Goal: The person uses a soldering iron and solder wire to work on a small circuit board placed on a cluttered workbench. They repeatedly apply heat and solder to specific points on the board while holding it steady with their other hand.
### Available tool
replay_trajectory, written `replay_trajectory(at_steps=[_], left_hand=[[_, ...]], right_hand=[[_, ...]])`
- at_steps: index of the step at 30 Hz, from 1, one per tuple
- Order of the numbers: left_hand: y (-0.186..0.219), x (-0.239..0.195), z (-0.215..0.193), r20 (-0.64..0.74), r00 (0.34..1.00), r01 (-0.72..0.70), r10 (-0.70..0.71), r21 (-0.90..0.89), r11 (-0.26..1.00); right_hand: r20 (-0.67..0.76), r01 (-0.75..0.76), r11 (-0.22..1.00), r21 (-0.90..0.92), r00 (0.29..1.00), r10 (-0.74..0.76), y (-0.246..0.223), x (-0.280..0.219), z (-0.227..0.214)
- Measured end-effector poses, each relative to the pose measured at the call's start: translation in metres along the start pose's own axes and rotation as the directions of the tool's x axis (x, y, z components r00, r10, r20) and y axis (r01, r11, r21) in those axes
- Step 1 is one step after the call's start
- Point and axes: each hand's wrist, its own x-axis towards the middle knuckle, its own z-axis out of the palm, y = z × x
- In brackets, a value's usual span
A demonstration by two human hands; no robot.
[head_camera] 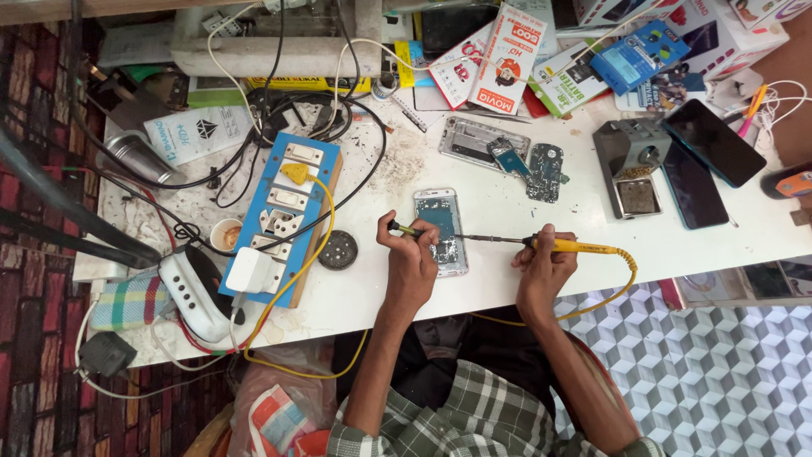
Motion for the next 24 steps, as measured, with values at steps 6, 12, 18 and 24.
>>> replay_trajectory(at_steps=[6, 12, 18, 24], left_hand=[[0.0016, -0.0003, 0.0006, -0.02, 0.999, -0.042, 0.043, 0.062, 0.997], [0.0018, 0.0006, 0.0001, -0.027, 0.998, -0.054, 0.056, 0.066, 0.996], [0.0014, 0.0011, -0.0001, -0.035, 0.997, -0.063, 0.066, 0.067, 0.996], [-0.0035, -0.0003, -0.0005, -0.036, 0.996, -0.081, 0.085, 0.093, 0.992]], right_hand=[[-0.013, -0.001, 0.998, 0.056, 1.0, 0.001, 0.0025, 0.0021, -0.0008], [-0.024, 0.01, 0.998, 0.06, 1.0, -0.009, 0.0049, 0.0027, -0.0016], [-0.05, 0.009, 0.998, 0.059, 0.999, -0.006, 0.0064, 0.0038, -0.0009], [-0.058, 0.018, 0.999, 0.033, 0.998, -0.016, 0.0087, 0.0046, -0.001]])
